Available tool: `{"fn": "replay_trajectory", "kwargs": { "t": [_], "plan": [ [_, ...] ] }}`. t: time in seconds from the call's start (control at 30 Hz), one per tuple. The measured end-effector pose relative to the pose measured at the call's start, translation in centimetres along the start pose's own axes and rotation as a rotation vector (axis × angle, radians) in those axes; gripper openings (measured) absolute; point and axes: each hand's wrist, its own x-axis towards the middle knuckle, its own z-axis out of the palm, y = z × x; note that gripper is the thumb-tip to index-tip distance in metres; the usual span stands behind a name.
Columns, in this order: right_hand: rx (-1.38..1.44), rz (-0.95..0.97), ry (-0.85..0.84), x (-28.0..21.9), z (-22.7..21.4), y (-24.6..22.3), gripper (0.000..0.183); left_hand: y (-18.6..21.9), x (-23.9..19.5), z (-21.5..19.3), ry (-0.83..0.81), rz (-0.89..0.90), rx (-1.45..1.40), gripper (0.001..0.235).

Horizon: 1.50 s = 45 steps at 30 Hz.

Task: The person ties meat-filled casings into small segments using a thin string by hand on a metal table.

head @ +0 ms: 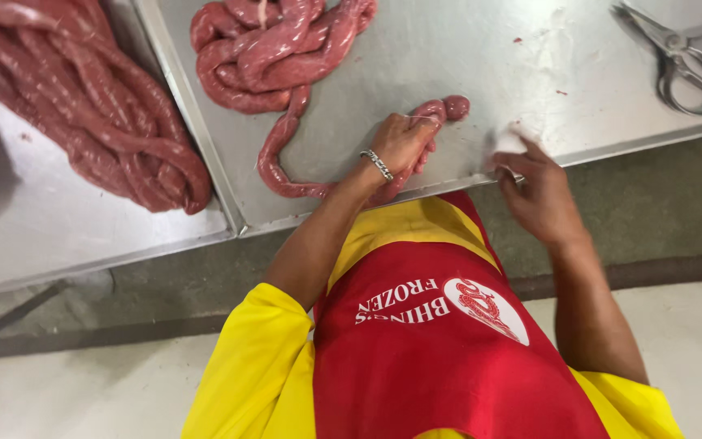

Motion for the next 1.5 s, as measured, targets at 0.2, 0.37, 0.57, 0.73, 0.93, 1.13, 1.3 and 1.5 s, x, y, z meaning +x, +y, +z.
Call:
{"fn": "replay_trajectory", "kwargs": {
  "t": [0.2, 0.37, 0.57, 0.73, 0.93, 1.13, 1.3, 1.5],
  "plan": [
    [0.234, 0.298, 0.048, -6.8, -4.3, 14.6, 0.017, 0.2, 0.2, -1.1, -0.248, 0.053, -0.225, 0.041],
    [0.165, 0.429, -0.160, -10.7, -2.6, 15.0, 0.008, 1.8, 0.3, -2.3, -0.321, -0.237, -0.503, 0.025],
    [0.862, 0.399, -0.020, -13.2, 2.6, 25.3, 0.014, 0.3, 3.9, -3.8, -0.620, -0.455, -0.772, 0.032],
    [0.441, 0.626, 0.240, -10.4, 0.1, 24.1, 0.013, 3.2, -1.1, -4.2, -0.445, -0.338, -0.695, 0.041],
    [-0.369, 0.113, 0.366, 3.4, -8.4, 8.6, 0.044, 0.6, -1.8, -3.3, -0.423, 0.131, -0.244, 0.031],
    [-0.681, -0.513, 0.061, 6.0, 6.9, -7.2, 0.065, -1.9, 1.1, -3.9, -0.269, 0.240, -0.166, 0.029],
    [-0.226, -0.268, 0.078, -0.8, 1.6, -3.8, 0.045, -0.1, 0.0, -3.8, -0.167, -0.094, -0.129, 0.045],
    [0.422, 0.185, -0.024, -10.6, -6.2, 12.5, 0.019, 0.7, -0.7, -2.9, -0.291, 0.054, -0.126, 0.047]
  ]
}}
